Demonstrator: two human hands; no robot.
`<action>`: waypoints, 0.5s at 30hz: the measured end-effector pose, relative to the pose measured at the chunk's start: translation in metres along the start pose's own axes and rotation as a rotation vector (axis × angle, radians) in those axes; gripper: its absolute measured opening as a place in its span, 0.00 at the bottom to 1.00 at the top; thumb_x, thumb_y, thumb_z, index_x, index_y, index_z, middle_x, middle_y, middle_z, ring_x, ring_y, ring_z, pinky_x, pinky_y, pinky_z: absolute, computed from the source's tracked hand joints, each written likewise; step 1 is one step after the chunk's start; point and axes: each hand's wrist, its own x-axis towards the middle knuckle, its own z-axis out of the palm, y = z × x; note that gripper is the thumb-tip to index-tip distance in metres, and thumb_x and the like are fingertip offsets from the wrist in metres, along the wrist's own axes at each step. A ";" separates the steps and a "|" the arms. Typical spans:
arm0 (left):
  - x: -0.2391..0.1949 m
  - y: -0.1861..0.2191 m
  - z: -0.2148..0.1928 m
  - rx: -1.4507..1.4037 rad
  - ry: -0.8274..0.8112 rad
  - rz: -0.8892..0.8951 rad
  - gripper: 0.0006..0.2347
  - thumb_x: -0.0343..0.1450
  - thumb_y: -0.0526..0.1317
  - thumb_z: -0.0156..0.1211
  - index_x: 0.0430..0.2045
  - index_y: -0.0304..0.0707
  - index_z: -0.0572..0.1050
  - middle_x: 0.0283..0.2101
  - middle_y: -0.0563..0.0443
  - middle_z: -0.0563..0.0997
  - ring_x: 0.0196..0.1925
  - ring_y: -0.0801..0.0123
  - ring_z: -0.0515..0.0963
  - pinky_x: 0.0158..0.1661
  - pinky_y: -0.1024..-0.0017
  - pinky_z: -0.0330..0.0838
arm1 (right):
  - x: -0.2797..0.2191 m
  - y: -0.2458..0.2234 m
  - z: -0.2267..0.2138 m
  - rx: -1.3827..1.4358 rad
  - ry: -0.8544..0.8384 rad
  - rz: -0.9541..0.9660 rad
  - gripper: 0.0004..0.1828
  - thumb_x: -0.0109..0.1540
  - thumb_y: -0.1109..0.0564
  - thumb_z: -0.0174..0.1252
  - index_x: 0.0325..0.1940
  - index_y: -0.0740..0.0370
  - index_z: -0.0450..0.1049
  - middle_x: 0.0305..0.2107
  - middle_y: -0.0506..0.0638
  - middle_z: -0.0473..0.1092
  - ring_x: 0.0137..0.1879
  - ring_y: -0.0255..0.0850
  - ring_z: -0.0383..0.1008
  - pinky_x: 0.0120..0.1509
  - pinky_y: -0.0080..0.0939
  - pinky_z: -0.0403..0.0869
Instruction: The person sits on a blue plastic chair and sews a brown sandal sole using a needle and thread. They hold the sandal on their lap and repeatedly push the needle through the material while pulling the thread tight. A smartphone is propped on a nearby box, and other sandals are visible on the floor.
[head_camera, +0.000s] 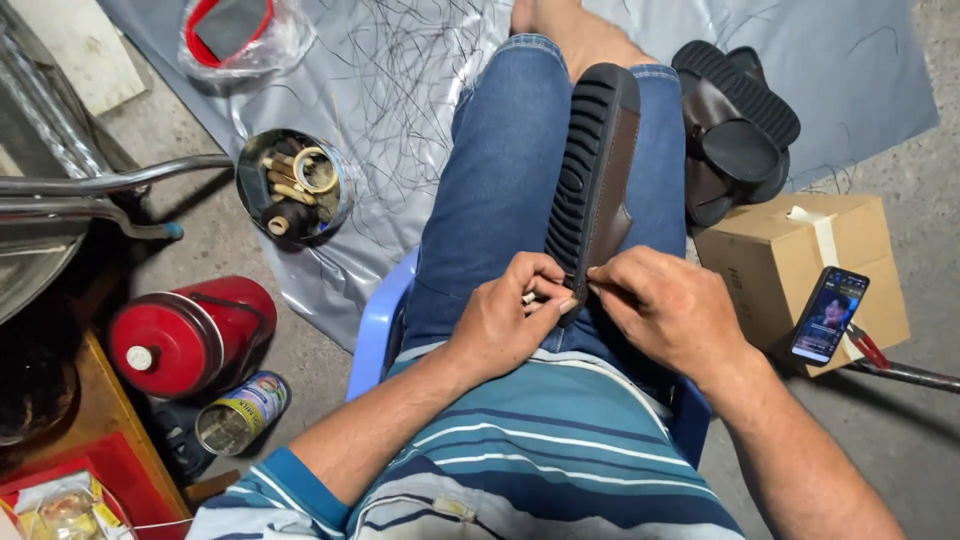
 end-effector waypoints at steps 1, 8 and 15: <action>-0.003 0.003 -0.002 -0.005 -0.021 -0.034 0.11 0.62 0.34 0.60 0.34 0.37 0.67 0.30 0.45 0.80 0.34 0.55 0.80 0.32 0.66 0.78 | -0.003 -0.004 -0.003 0.043 0.018 0.000 0.07 0.53 0.50 0.58 0.35 0.39 0.73 0.29 0.30 0.70 0.39 0.31 0.73 0.39 0.31 0.71; 0.003 0.023 -0.020 0.390 -0.042 -0.059 0.10 0.63 0.37 0.56 0.33 0.44 0.64 0.27 0.50 0.80 0.31 0.53 0.79 0.31 0.58 0.74 | -0.014 -0.012 -0.012 0.091 0.088 0.000 0.07 0.55 0.53 0.58 0.36 0.43 0.75 0.31 0.33 0.73 0.41 0.33 0.74 0.42 0.32 0.72; 0.014 0.025 -0.016 0.375 -0.181 -0.060 0.09 0.62 0.36 0.55 0.32 0.45 0.63 0.26 0.51 0.80 0.28 0.53 0.79 0.29 0.59 0.73 | -0.008 -0.015 -0.012 0.125 0.125 -0.013 0.05 0.56 0.54 0.58 0.36 0.47 0.76 0.29 0.37 0.73 0.39 0.37 0.74 0.39 0.35 0.72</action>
